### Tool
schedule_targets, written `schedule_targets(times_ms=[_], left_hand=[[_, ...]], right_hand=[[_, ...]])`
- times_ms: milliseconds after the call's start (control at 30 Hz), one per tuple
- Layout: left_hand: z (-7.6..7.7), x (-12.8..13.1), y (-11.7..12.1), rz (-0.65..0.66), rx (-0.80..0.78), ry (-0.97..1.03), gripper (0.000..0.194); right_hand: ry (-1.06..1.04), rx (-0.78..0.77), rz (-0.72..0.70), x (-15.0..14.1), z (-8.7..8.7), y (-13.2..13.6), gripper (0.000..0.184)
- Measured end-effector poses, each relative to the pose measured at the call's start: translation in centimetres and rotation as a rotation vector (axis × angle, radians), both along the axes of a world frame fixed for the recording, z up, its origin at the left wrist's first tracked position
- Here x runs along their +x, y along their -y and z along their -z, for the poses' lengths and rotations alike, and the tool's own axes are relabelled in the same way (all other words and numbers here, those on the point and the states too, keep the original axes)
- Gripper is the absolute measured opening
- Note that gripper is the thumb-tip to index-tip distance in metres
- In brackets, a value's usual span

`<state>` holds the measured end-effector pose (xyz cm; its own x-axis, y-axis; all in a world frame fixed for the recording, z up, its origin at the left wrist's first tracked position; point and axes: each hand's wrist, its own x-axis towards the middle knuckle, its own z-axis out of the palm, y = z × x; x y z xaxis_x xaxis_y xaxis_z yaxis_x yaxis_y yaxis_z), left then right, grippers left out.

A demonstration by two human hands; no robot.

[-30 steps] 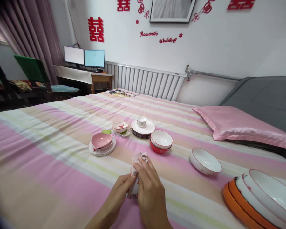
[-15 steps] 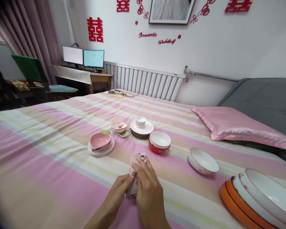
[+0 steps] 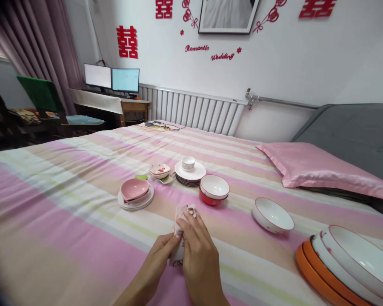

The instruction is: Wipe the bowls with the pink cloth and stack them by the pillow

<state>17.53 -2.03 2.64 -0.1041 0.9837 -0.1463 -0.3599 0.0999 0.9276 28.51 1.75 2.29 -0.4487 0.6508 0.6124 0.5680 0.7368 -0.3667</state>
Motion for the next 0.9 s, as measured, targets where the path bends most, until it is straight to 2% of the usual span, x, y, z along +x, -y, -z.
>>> schedule_targets(times_ms=[467, 900], left_hand=[[0.3, 0.06, -0.03, -0.006, 0.018, -0.027, 0.043], [-0.08, 0.16, 0.09, 0.0, 0.01, -0.015, 0.046]], right_hand=[[0.006, 0.004, 0.006, 0.06, 0.03, 0.0, 0.039], [-0.018, -0.011, -0.005, 0.07, 0.0, -0.01, 0.04]])
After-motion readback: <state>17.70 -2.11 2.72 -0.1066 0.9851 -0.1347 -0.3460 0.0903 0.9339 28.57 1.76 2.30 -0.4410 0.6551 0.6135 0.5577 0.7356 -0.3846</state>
